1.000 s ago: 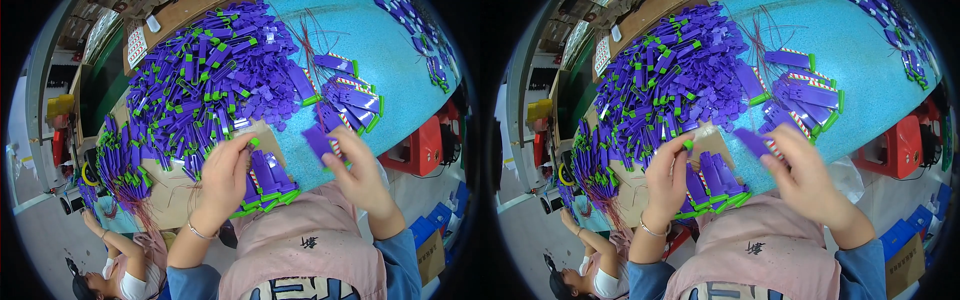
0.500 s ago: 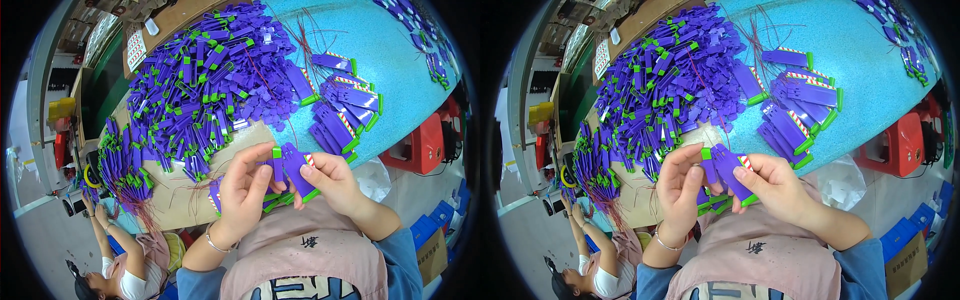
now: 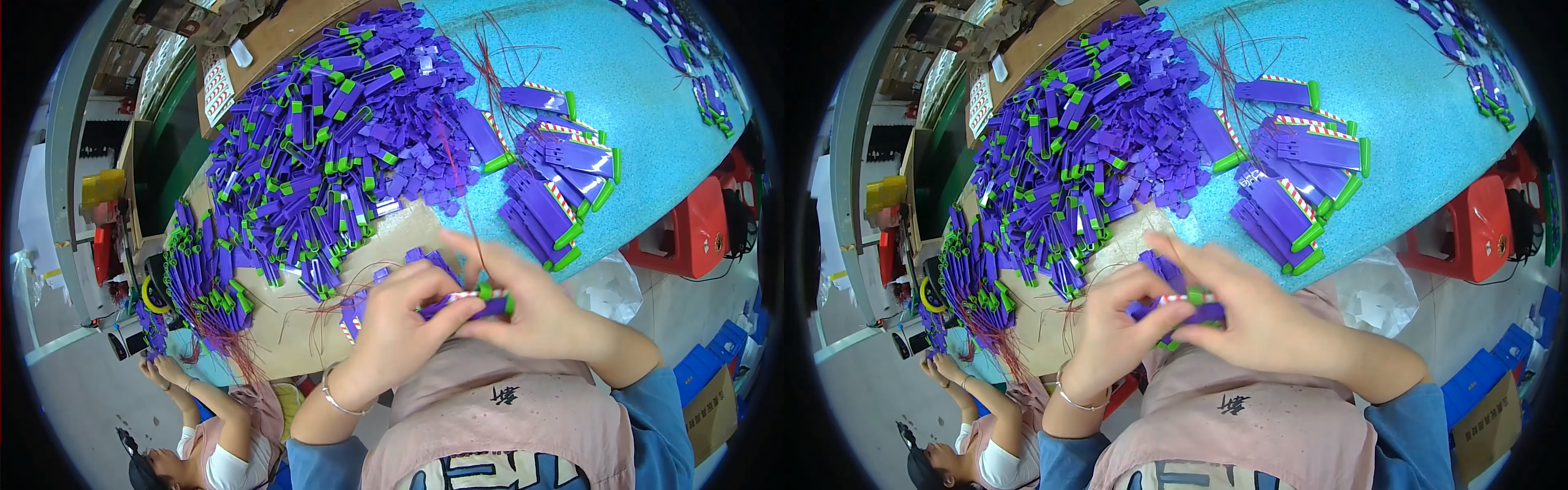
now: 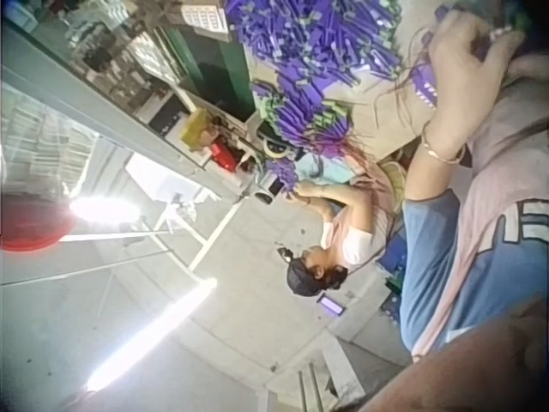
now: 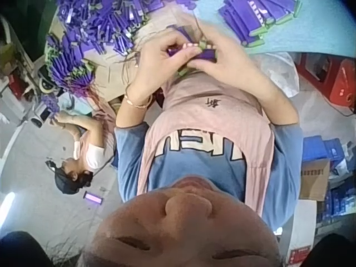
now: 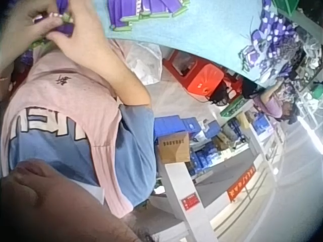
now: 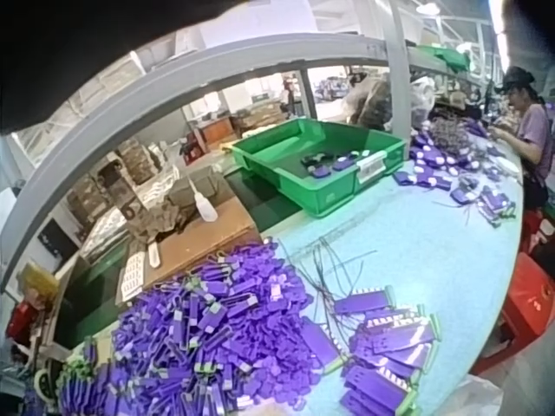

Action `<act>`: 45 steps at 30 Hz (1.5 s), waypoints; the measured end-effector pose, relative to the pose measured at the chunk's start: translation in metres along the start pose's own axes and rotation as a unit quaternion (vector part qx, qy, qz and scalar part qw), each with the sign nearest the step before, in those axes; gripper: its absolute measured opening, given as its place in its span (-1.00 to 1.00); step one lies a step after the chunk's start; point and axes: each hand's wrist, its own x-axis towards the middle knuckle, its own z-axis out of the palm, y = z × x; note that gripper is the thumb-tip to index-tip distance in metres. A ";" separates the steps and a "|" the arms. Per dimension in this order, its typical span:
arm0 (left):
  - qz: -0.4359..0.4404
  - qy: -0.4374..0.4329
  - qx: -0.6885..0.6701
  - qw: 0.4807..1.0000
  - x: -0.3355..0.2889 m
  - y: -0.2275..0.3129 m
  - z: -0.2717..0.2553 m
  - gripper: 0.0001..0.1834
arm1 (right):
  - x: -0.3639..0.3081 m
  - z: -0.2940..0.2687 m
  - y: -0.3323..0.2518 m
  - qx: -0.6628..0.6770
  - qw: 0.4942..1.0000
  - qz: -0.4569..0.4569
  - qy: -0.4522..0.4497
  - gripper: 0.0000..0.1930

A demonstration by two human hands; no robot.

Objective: The person assembles toy components by attaching small plastic pieces onto larger plastic parts by hand, then applies liquid glue onto the assembled pieces using a squeeze bottle.

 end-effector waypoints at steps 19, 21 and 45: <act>0.251 0.069 0.437 0.861 0.068 -0.031 -0.003 -0.78 | -0.017 -0.012 0.013 0.023 0.995 0.019 -0.098 -0.85; 0.258 0.113 0.343 0.896 0.070 -0.032 -0.005 -0.86 | -0.016 -0.009 0.013 0.050 0.990 0.062 -0.120 -0.87; 0.072 0.063 -0.041 0.995 -0.004 -0.005 0.021 -0.91 | -0.011 0.003 0.013 -0.111 0.987 -0.082 0.085 -0.87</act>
